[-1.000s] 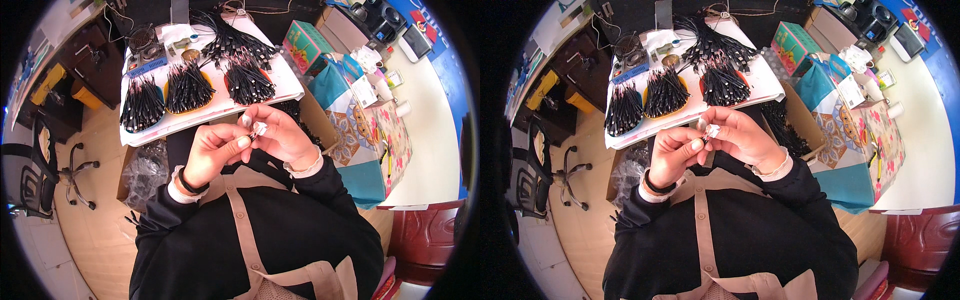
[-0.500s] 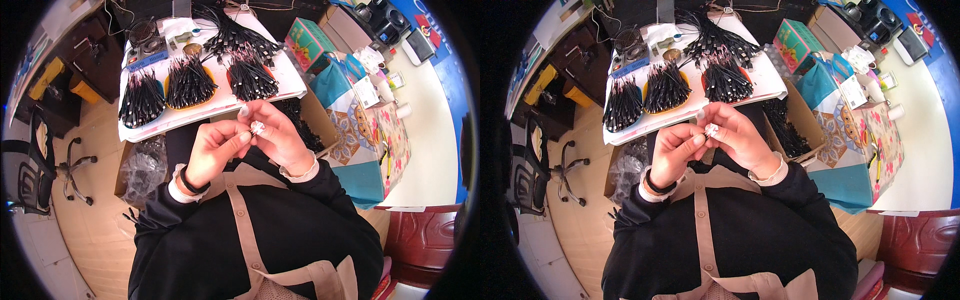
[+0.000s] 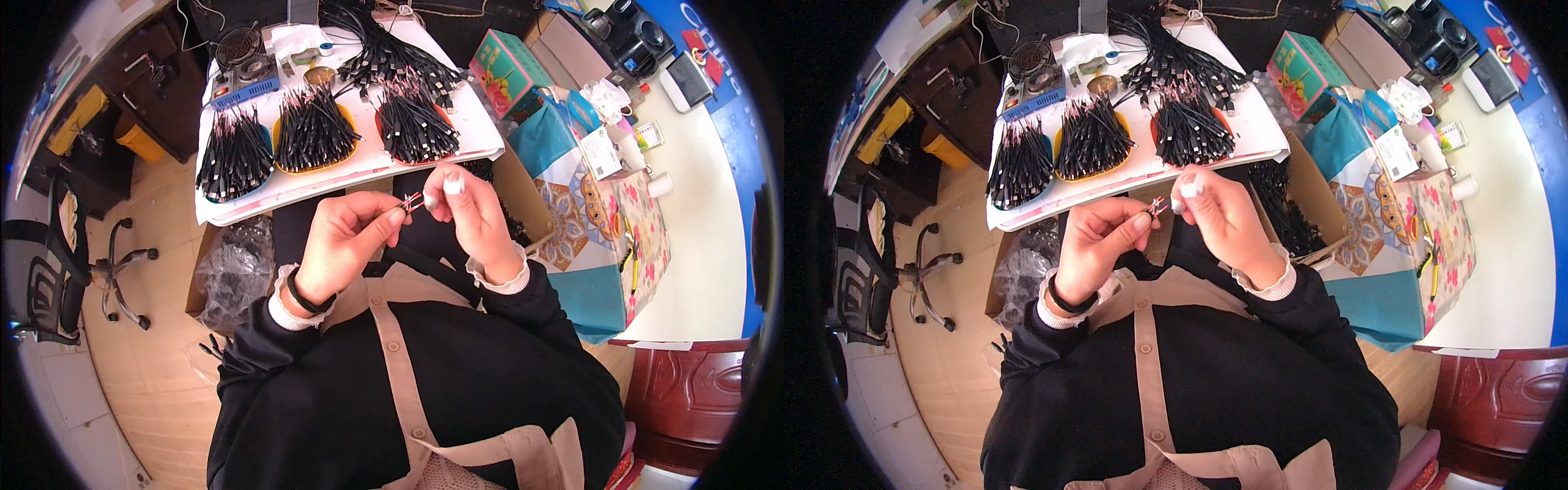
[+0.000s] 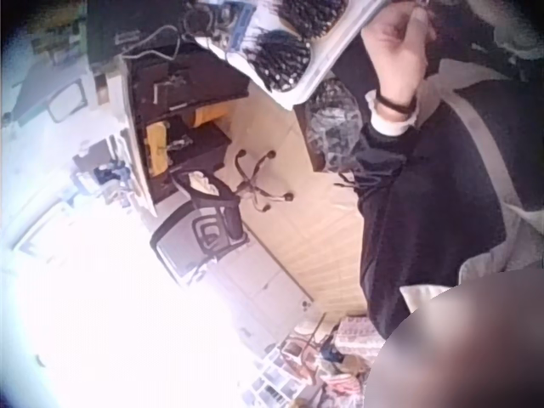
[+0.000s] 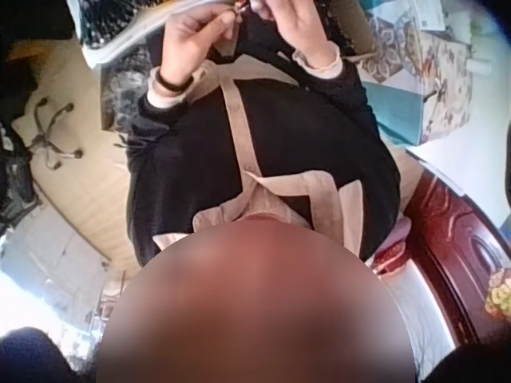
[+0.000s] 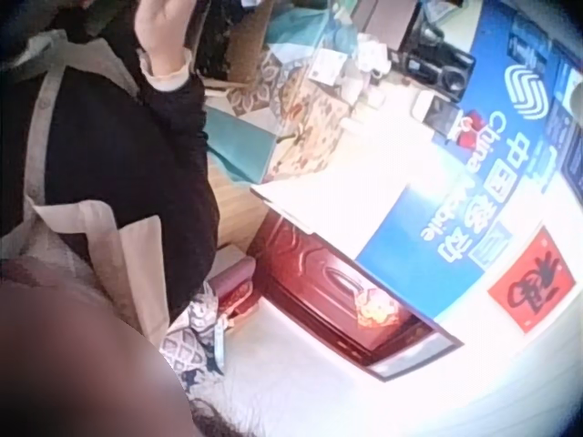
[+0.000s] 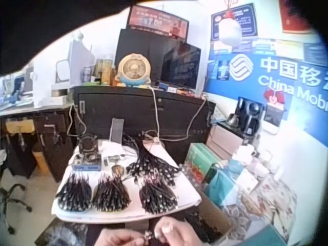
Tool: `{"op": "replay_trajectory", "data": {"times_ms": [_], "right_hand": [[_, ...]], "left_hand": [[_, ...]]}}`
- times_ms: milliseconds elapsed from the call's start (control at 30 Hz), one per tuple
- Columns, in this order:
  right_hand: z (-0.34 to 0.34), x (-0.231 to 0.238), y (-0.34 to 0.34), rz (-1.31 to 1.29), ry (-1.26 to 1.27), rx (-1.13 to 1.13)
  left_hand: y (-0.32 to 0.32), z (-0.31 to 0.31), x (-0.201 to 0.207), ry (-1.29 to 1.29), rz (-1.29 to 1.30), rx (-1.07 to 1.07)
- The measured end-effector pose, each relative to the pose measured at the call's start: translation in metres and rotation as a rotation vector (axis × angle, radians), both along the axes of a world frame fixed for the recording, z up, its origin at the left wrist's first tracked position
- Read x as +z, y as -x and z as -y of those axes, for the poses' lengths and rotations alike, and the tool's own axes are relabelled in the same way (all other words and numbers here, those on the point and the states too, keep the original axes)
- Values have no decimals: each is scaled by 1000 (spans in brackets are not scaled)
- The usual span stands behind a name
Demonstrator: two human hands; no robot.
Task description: The person repeatedly picks small black cables from trays on a table, aligns their ends, and presses them together by hand. The person places the joined cables into a cardboard box. The person continues this cycle throughout the clip.
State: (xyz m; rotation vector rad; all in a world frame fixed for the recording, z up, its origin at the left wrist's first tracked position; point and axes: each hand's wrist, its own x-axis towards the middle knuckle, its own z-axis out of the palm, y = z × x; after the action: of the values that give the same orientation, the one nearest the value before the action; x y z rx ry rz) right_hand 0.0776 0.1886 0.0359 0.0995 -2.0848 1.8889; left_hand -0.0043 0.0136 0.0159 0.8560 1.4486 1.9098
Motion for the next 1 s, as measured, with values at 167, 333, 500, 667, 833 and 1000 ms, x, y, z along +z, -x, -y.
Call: {"op": "replay_trajectory", "data": {"times_ms": [167, 333, 500, 667, 833, 1000], "right_hand": [[10, -3, -8, -13, -444, -62], [0, -3, -6, 41, -151, -215], [-22, 11, -16, -20, -317, 32], [-21, 23, -15, -236, -736, 123], [-14, 30, -8, -408, -758, 177], [-7, 23, -15, -369, -732, 75]], "left_hand": [[-4, 2, 0, -17, -75, -28], [-3, 5, 3, 8, -20, -60], [7, 19, 6, 78, 86, -165], [11, 14, 5, 58, 97, -315], [13, 14, 8, 37, 107, -359], [2, 13, 14, 47, -320, -110]]}}
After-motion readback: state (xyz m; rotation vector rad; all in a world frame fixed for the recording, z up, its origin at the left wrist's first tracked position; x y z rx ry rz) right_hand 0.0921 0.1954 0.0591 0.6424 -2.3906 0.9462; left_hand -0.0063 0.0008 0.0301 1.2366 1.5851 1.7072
